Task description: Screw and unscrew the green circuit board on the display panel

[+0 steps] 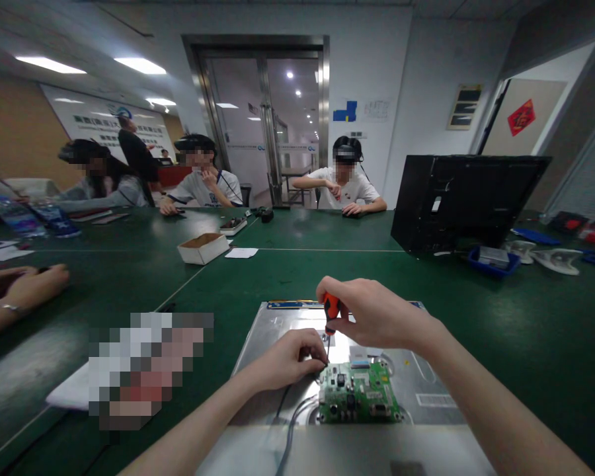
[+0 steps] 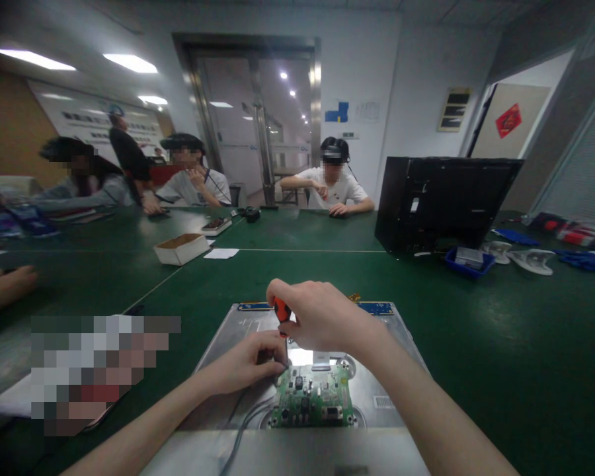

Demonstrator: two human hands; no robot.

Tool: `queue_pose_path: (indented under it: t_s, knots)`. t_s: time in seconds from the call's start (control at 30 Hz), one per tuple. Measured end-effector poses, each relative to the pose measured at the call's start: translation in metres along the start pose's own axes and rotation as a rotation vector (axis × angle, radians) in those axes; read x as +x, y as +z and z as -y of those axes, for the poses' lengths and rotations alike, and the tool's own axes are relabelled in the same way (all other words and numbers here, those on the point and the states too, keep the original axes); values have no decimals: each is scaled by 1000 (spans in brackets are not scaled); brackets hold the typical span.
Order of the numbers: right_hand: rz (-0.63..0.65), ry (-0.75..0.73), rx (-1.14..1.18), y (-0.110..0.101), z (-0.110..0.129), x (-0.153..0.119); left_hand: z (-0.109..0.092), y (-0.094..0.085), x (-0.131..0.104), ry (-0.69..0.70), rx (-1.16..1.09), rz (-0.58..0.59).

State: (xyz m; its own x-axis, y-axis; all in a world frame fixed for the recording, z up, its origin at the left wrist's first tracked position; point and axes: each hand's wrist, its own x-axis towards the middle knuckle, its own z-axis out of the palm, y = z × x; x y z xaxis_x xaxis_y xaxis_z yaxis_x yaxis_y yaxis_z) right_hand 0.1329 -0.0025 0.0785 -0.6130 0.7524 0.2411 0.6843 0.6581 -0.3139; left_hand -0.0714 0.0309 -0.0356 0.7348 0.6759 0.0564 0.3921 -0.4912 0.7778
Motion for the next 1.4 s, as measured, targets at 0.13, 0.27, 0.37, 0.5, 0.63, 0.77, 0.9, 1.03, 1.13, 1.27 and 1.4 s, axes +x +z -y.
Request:
queue_pose_path:
  t_s: [0.13, 0.27, 0.37, 0.5, 0.63, 0.77, 0.9, 1.03, 1.13, 1.27, 1.4]
  knots:
    - [15, 8, -15, 0, 1, 1, -1, -1, 0, -3, 2, 13]
    - [27, 13, -41, 0, 1, 2, -2, -1, 0, -14, -11, 23]
    - [21, -1, -42, 1, 0, 2, -3, -1, -1, -23, -8, 20]
    - [12, -18, -28, 0, -2, 1, -3, -1, -1, -36, -4, 18]
    - [9, -25, -23, 0, -2, 0, -2, -1, 0, -29, 1, 18]
    - [18, -17, -20, 0, -1, 1, 0, -1, 0, -24, -5, 31]
    - [25, -22, -41, 0, 1, 2, 1, -2, 0, -11, -16, 30]
    - [33, -26, -58, 2, 2, 2, 1, -2, 0, -18, -30, 29]
    - [44, -29, -35, 4, 2, 3, 1, -2, 0, -44, -52, 27]
    - [43, -32, -23, 6, 1, 4, 0, -2, 1, -62, -106, 34]
    - [46, -29, -46, 8, 3, 5, -1, -3, 2, -31, -122, 26]
